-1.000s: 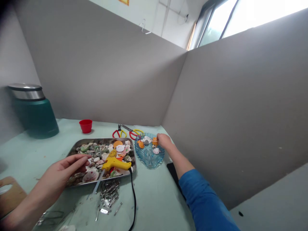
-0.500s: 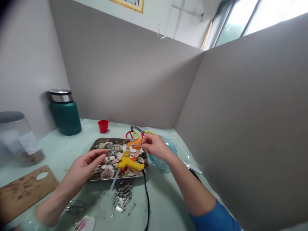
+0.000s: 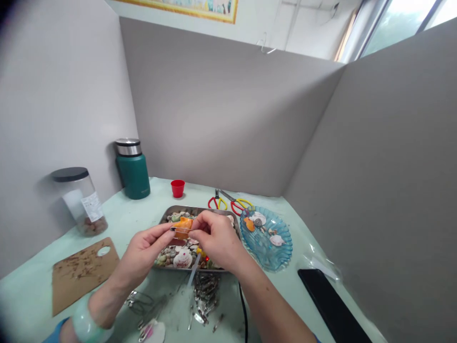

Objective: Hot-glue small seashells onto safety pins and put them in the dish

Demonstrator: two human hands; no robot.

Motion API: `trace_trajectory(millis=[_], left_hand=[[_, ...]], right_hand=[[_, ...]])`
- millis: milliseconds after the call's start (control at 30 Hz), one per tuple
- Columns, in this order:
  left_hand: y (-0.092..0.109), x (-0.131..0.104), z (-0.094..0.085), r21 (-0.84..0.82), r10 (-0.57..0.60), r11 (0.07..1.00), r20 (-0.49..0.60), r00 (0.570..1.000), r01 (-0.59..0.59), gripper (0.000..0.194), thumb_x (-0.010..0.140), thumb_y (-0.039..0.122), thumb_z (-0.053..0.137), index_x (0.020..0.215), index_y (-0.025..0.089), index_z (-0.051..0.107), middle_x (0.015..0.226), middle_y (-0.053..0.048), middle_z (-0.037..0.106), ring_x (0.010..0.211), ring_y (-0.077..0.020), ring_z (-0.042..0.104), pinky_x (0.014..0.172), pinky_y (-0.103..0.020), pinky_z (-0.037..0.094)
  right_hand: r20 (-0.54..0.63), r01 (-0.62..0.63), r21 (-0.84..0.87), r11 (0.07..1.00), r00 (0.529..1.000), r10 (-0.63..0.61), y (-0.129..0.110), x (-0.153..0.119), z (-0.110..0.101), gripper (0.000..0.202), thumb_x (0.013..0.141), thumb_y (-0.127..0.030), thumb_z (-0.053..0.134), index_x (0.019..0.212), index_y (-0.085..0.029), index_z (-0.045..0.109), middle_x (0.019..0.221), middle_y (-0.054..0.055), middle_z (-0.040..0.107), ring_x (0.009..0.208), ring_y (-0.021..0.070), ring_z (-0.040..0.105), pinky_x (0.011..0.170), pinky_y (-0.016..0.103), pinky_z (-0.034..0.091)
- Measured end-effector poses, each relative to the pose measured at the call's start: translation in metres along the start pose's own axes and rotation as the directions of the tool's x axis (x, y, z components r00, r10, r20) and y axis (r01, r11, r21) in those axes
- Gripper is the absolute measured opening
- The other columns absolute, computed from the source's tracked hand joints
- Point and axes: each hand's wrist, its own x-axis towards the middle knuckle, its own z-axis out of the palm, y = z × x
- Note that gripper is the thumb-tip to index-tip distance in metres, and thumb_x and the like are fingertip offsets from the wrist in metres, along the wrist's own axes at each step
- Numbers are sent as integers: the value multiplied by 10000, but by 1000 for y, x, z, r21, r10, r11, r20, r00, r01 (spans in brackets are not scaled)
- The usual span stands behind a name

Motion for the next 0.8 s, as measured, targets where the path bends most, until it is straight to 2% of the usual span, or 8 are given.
trace_trajectory(millis=[167, 300, 367, 533, 700, 800], left_hand=[[-1, 0, 1, 31, -46, 998, -22, 999, 46, 312, 787, 332, 591, 1042, 169, 669, 932, -64, 723, 807, -203, 662, 746, -298, 519], [2, -2, 5, 211, 24, 977, -73, 997, -8, 305, 797, 330, 564, 1031, 170, 677, 906, -54, 721, 819, -207, 648, 749, -293, 504], [4, -3, 7, 289, 60, 956, -67, 996, -38, 295, 801, 325, 554, 1024, 183, 683, 902, -44, 721, 826, -212, 645, 746, -290, 500], [9, -5, 8, 449, 152, 885, -32, 988, -122, 279, 801, 297, 547, 1029, 219, 687, 923, -21, 720, 815, -209, 643, 738, -278, 489], [10, -8, 9, 506, 255, 842, -64, 965, -189, 243, 776, 273, 573, 968, 215, 709, 883, -19, 726, 731, -200, 644, 692, -265, 486], [11, -9, 10, 529, 296, 820, -67, 953, -218, 240, 787, 271, 563, 968, 209, 707, 864, -21, 729, 686, -184, 641, 665, -251, 481]], right_hand=[[4, 140, -208, 968, 990, -143, 1, -3, -2, 92, 755, -115, 576, 710, -181, 532, 665, -39, 557, 605, 93, 497, 572, 215, 384], [-43, 213, -457, 864, 964, -261, 0, -5, -2, 126, 750, -199, 641, 830, -192, 544, 842, 3, 567, 686, 124, 499, 623, 251, 387], [-20, 282, -521, 806, 940, -342, -3, -6, 1, 166, 771, -202, 623, 926, -203, 563, 928, 28, 545, 744, 138, 502, 663, 264, 395], [48, 412, -600, 686, 874, -483, -3, -7, 11, 190, 871, -157, 449, 939, -206, 620, 859, 40, 510, 738, 133, 476, 638, 243, 386], [66, 459, -649, 607, 829, -556, 1, -7, 15, 209, 898, -200, 427, 923, -207, 634, 874, 42, 536, 769, 134, 473, 647, 238, 387], [62, 496, -659, 565, 785, -616, 2, -7, 15, 203, 901, -185, 426, 911, -192, 629, 910, 49, 569, 793, 143, 479, 685, 257, 394]])
